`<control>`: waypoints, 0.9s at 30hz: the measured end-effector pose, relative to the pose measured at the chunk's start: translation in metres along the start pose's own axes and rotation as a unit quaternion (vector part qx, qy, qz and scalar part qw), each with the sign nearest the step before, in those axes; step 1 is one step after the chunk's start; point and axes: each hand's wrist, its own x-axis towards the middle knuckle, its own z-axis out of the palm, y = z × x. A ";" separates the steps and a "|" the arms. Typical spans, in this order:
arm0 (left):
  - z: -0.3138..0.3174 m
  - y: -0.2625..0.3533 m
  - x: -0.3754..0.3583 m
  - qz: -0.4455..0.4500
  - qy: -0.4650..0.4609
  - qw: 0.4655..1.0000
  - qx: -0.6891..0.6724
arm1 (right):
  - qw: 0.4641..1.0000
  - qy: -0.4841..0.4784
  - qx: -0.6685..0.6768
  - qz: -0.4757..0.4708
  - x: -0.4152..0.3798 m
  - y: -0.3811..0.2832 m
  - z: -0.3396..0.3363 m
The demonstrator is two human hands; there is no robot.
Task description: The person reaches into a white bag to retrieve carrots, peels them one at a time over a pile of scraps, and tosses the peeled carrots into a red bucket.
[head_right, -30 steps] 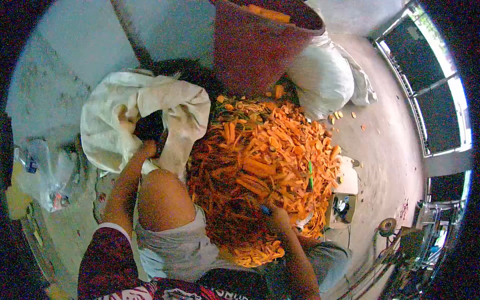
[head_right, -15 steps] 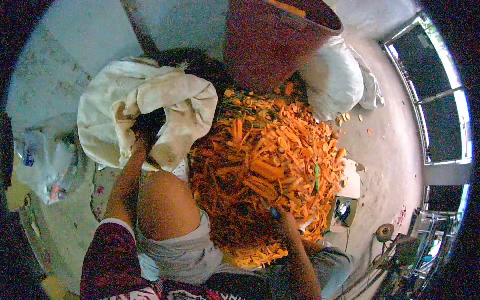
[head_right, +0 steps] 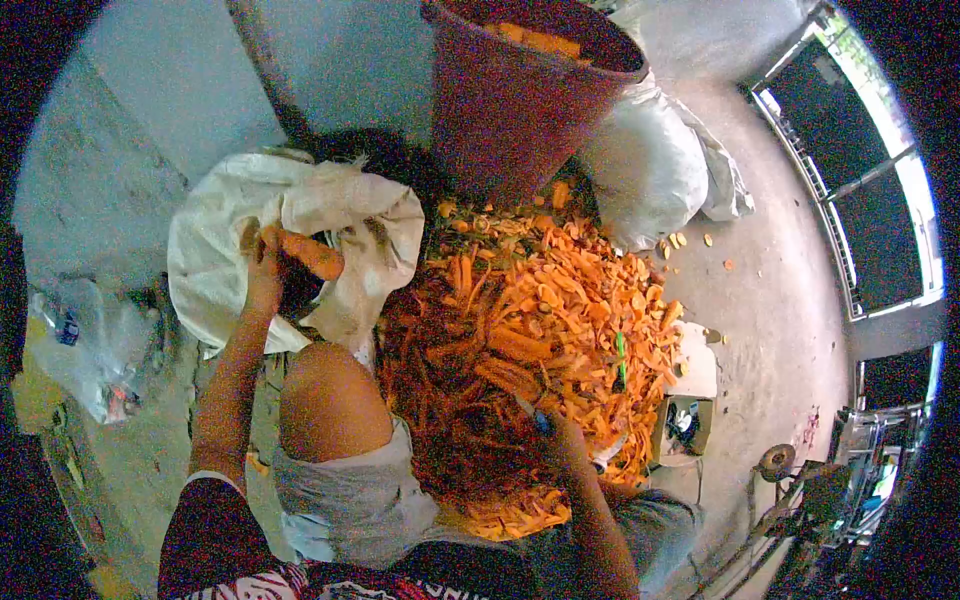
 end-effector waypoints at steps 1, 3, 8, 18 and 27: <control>0.013 0.016 0.001 -0.055 0.012 0.988 -0.141 | 1.000 -0.002 -0.003 0.012 -0.001 -0.003 -0.003; 0.038 0.047 0.002 -0.188 -0.020 0.961 -0.200 | 0.999 0.026 -0.006 -0.018 -0.005 -0.010 -0.011; 0.114 0.109 -0.024 -0.353 -0.180 0.886 -0.241 | 0.991 0.019 0.101 -0.090 -0.027 -0.045 -0.046; 0.227 0.126 -0.161 -0.481 -0.303 0.773 -0.284 | 0.840 0.181 0.511 -0.019 -0.031 -0.031 -0.077; 0.232 0.082 -0.236 -0.674 -0.321 0.631 -0.213 | 0.757 0.271 0.594 -0.007 -0.036 -0.048 -0.106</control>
